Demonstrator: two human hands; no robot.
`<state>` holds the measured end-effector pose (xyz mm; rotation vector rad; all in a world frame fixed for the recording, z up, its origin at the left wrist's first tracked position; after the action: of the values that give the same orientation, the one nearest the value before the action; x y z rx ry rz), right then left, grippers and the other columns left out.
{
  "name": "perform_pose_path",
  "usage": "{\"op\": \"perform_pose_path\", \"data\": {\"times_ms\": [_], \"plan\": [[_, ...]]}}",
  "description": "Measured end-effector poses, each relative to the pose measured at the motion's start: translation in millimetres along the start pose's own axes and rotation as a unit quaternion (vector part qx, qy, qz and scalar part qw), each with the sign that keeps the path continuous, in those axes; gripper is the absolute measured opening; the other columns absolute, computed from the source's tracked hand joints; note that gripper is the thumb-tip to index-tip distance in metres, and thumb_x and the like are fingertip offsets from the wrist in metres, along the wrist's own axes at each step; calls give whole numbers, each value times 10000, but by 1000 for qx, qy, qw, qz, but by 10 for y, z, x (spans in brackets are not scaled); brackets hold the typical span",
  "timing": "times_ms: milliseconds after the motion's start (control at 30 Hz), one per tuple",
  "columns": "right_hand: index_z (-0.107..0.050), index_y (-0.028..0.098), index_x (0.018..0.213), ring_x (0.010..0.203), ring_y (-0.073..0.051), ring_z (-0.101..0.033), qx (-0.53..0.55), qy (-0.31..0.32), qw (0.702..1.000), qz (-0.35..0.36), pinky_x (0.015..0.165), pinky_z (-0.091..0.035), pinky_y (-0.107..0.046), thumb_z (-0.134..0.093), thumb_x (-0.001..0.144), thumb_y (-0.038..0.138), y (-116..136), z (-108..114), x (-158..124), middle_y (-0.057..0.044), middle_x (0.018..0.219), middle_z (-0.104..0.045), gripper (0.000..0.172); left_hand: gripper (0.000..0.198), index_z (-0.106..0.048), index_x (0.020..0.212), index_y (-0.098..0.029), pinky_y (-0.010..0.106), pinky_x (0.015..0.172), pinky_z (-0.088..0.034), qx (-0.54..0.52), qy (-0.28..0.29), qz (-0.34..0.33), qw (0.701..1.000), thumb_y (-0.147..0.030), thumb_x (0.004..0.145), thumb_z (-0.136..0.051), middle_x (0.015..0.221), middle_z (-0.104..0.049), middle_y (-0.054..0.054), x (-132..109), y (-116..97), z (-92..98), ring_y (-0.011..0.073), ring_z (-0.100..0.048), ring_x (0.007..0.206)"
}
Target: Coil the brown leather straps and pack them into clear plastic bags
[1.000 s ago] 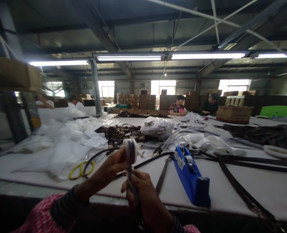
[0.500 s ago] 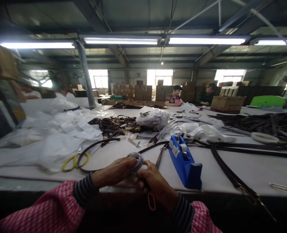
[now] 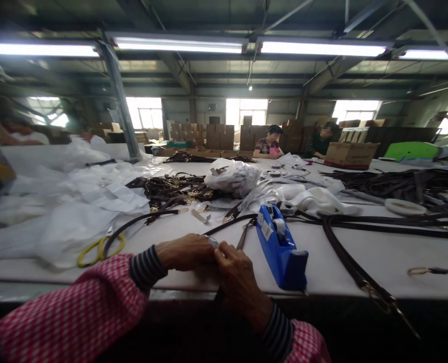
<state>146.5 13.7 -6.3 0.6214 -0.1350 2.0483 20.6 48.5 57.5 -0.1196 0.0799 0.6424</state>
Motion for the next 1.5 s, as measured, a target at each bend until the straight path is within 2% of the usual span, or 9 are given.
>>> {"op": "perform_pose_path", "data": {"times_ms": [233,433,600,800,967,1067,1200,1333,1500], "plan": [[-690,203,993,850,-204,-638,-28,10,999,42,726,-435,-308,-565,982,44,5,14,67,-61,984,-685,202,275,-694,1025,-205,286,830,-482,-24,-54,0,998,-10,886,-559,1021,-740,47,-261,41,-24,208,-659,933],[-684,208,900,834,-195,-649,-44,18,998,42,708,-430,-301,-587,968,49,32,-17,99,-46,955,-690,198,93,-735,961,-216,328,818,-468,-40,-120,64,990,-224,870,-752,902,-682,56,-400,236,-110,276,-559,1015],[-698,199,874,807,-185,-675,-29,38,998,45,683,-442,-276,-671,886,61,69,148,152,-27,936,-706,141,80,-706,1010,-229,369,924,-476,-54,-166,74,982,-265,945,-676,1007,-693,44,-469,222,-283,251,-559,1003],[-741,202,900,824,-173,-687,94,71,993,-2,765,-483,-275,-571,1001,241,-80,368,805,-23,924,-717,201,130,-635,1012,-215,462,1079,-435,-22,-217,92,972,-155,902,-599,1113,-673,82,-402,188,-633,299,-537,1161],[-720,191,1136,1115,-231,-658,22,62,998,11,911,-507,-342,-661,906,88,-105,-4,1424,-71,1201,-692,259,132,-646,1013,-241,436,1100,-397,-158,-240,88,954,-255,888,-604,1085,-678,60,-699,293,-652,278,-578,1106],[-705,162,1119,1113,-245,-664,-5,92,996,16,944,-553,-425,-710,952,210,-98,-287,1557,-70,1182,-701,173,187,-667,923,-222,349,902,-456,-324,-284,168,886,-400,891,-619,992,-641,45,-1089,447,-579,251,-575,977],[-677,151,1144,973,-209,-699,-13,84,996,-5,872,-596,-421,-664,1009,339,-60,-390,1608,-64,1129,-705,232,412,-647,790,-157,261,660,-371,-558,-313,186,745,-549,917,-626,740,-529,-10,-1411,576,-521,158,-458,707],[-676,151,880,827,-173,-673,8,29,1000,1,780,-520,-302,-611,992,147,118,-80,1418,-44,933,-694,130,462,-724,809,-130,230,639,-363,-673,-349,139,637,-590,856,-732,750,-620,21,-1472,638,-461,139,-467,688],[-599,192,858,804,-149,-641,91,-87,986,106,741,-473,-244,-513,1014,109,485,580,592,-45,937,-666,196,407,-793,860,-154,234,709,-457,-738,-381,130,541,-554,786,-820,808,-707,54,-1493,676,-452,174,-563,778]]}}
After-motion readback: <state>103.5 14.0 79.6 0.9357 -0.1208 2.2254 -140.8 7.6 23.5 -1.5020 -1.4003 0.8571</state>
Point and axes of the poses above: each hand's wrist, its own x-axis towards the middle knuckle, its own z-axis out of the back of the hand, y = z × x, the point moved 4 cm from there along x, towards the middle knuckle
